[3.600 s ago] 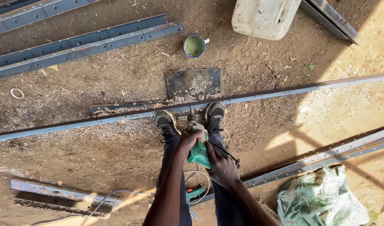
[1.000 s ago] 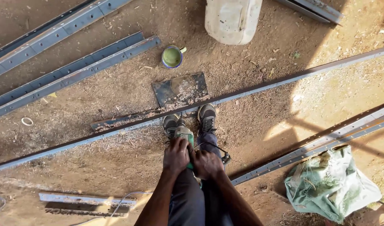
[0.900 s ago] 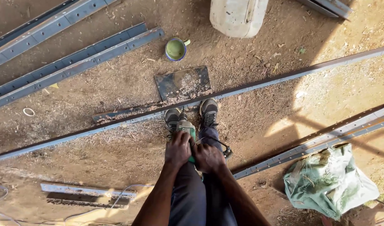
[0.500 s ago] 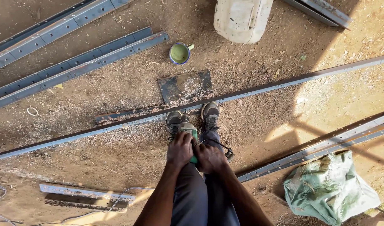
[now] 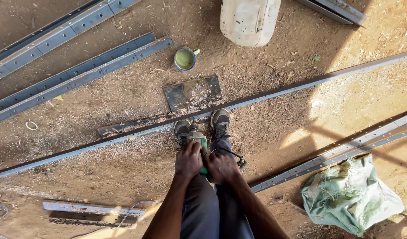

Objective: Using a power drill to create holes in long metal beams laid out on the ground.

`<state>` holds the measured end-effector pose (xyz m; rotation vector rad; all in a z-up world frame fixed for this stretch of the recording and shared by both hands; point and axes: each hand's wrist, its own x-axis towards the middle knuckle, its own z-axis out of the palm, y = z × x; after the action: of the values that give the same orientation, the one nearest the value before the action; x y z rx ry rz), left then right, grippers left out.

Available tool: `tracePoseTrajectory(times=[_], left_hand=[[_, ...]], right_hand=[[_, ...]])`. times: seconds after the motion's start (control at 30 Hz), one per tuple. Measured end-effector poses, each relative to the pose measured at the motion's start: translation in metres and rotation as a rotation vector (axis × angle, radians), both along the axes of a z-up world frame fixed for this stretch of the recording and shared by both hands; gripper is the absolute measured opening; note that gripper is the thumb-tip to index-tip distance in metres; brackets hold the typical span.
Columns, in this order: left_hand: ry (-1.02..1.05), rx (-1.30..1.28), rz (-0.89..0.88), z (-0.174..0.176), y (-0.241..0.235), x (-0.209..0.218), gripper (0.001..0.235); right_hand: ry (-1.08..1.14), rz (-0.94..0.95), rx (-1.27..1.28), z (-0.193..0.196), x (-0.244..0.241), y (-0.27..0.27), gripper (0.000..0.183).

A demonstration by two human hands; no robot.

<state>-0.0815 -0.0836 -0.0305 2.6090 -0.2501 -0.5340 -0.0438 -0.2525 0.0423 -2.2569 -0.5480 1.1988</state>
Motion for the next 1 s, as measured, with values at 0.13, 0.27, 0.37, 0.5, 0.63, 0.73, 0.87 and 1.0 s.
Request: tracePoseTrajectory(times=[0.13, 0.27, 0.37, 0.5, 0.63, 0.73, 0.87, 1.0], left_hand=[[0.012, 0.011, -0.014, 0.007, 0.000, 0.004, 0.007], [0.034, -0.009, -0.017, 0.003, 0.003, 0.004, 0.008], [0.021, -0.011, -0.009, 0.007, 0.004, 0.006, 0.009], [0.019, -0.027, -0.007, 0.004, 0.008, 0.002, 0.009], [0.011, -0.024, 0.009, 0.002, 0.007, 0.005, 0.010], [0.024, -0.022, 0.007, 0.003, 0.007, 0.002, 0.011], [0.028, -0.020, 0.021, -0.001, 0.007, 0.002, 0.010], [0.023, -0.023, 0.021, -0.002, 0.008, 0.001, 0.011]], right_hand=[[0.041, 0.003, -0.009, 0.017, 0.015, 0.002, 0.042], [0.059, -0.002, -0.020, 0.005, 0.008, 0.004, 0.042], [-0.034, 0.076, 0.002, 0.006, 0.005, 0.003, 0.043], [-0.004, 0.093, -0.035, 0.021, 0.019, 0.005, 0.038], [-0.048, 0.233, -0.066, 0.024, 0.029, 0.007, 0.030], [-0.041, 0.067, -0.041, -0.021, -0.025, 0.008, 0.040], [-0.094, 0.159, -0.046, 0.002, 0.004, 0.007, 0.038], [-0.073, 0.155, -0.037, 0.001, 0.004, 0.007, 0.038]])
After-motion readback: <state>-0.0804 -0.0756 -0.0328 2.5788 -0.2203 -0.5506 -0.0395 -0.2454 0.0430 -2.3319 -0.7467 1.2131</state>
